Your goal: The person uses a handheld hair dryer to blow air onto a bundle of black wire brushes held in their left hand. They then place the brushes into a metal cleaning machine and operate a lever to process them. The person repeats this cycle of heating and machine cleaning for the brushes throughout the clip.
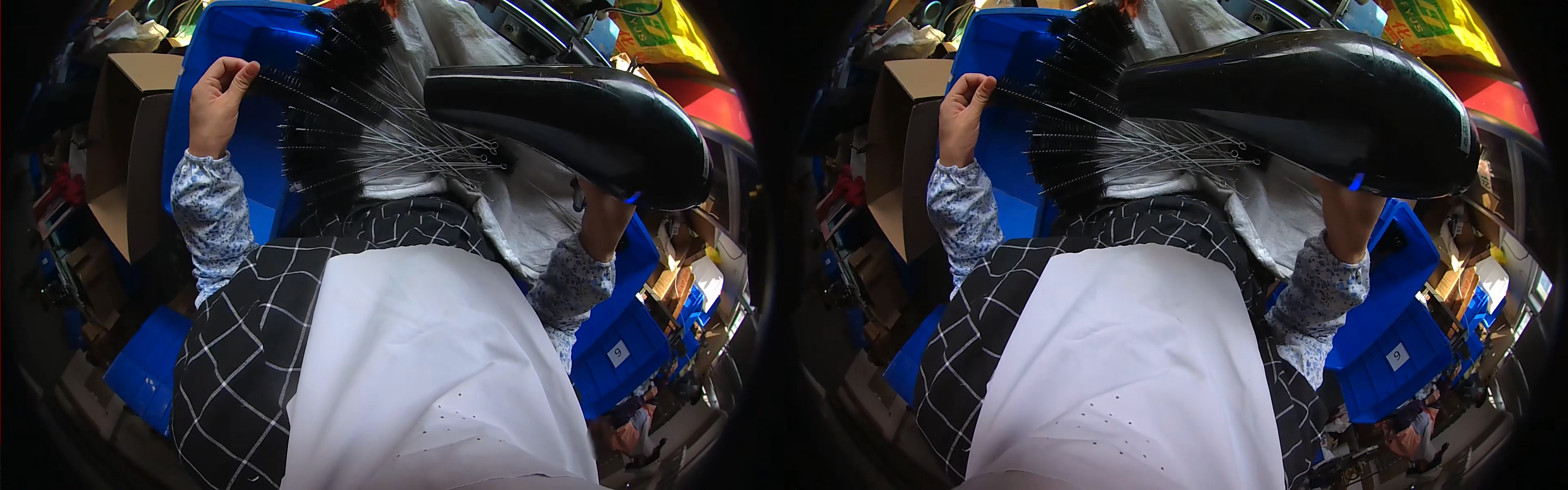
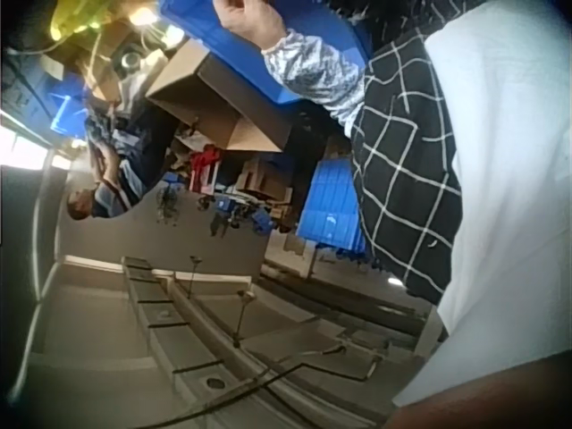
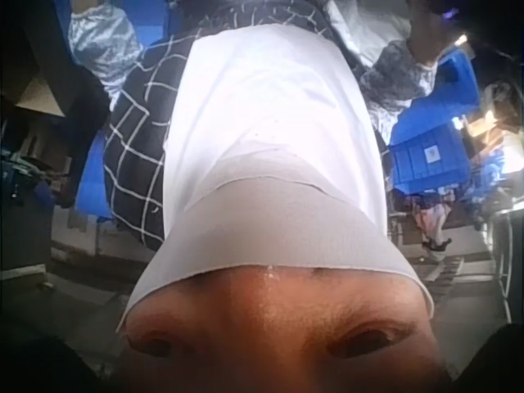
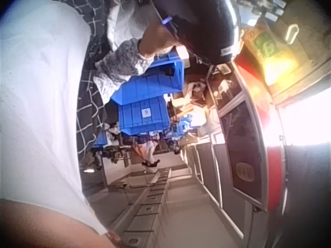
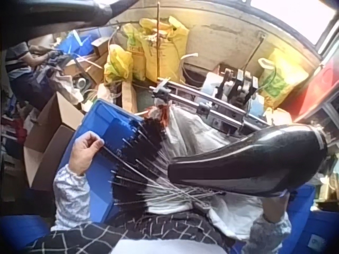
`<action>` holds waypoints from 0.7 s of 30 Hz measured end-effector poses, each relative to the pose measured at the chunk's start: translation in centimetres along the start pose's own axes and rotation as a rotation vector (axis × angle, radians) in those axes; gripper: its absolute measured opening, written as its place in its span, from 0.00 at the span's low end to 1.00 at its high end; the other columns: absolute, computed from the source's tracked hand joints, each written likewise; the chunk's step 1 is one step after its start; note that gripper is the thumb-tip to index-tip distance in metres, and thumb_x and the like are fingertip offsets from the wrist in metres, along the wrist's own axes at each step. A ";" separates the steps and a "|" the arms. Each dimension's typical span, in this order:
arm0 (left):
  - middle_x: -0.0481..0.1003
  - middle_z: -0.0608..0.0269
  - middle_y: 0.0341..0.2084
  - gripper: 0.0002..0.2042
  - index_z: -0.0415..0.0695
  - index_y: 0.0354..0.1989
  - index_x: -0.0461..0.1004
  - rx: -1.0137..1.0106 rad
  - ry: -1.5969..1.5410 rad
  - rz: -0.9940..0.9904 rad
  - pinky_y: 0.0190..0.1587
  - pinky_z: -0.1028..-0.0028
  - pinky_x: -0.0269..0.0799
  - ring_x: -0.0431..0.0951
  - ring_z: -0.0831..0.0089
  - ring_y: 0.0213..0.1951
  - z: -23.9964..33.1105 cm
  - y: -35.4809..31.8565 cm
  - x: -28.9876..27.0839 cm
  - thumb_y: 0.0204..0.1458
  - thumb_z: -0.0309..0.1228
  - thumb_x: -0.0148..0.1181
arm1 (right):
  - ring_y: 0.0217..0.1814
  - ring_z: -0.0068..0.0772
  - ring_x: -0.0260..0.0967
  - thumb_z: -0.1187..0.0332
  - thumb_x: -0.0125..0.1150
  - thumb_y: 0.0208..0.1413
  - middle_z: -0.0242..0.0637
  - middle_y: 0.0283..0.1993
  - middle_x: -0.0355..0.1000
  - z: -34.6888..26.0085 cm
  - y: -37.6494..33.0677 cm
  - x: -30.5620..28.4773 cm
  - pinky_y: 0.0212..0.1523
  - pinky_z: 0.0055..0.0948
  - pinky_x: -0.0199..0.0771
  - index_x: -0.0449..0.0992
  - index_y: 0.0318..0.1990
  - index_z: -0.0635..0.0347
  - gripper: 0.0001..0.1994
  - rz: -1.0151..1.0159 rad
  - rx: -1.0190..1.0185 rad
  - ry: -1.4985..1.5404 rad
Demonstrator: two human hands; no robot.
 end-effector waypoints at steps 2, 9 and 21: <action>0.69 0.72 0.21 0.12 0.40 0.29 0.70 0.008 0.005 -0.030 0.30 0.87 0.61 0.66 0.86 0.25 0.4 0.4 0.3 0.47 0.38 0.56 | 0.39 0.28 0.66 0.74 0.64 0.36 0.38 0.39 0.68 -0.1 0.1 0.2 0.38 0.23 0.67 0.63 0.46 0.64 0.25 -0.008 0.214 0.246; 0.72 0.58 0.34 0.17 0.40 0.39 0.68 0.283 0.758 0.049 0.42 0.70 0.64 0.70 0.65 0.38 2.8 -1.1 1.4 0.49 0.42 0.50 | 0.39 0.29 0.66 0.73 0.64 0.36 0.38 0.40 0.67 0.6 -0.1 0.6 0.40 0.25 0.66 0.61 0.47 0.66 0.27 -0.002 0.061 0.129; 0.64 0.68 0.45 0.32 0.53 0.48 0.63 0.482 1.175 -0.567 0.50 0.64 0.52 0.63 0.71 0.48 2.0 -7.3 9.3 0.28 0.29 0.65 | 0.44 0.31 0.64 0.75 0.65 0.36 0.38 0.45 0.65 2.2 -1.2 1.0 0.48 0.29 0.63 0.61 0.48 0.65 0.28 -0.098 0.098 0.111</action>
Point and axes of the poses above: each hand's wrist, its own y-axis towards the middle knuckle, its own x-axis out of the palm, z = x × y, the point moved 3 cm from there along y, towards the middle knuckle
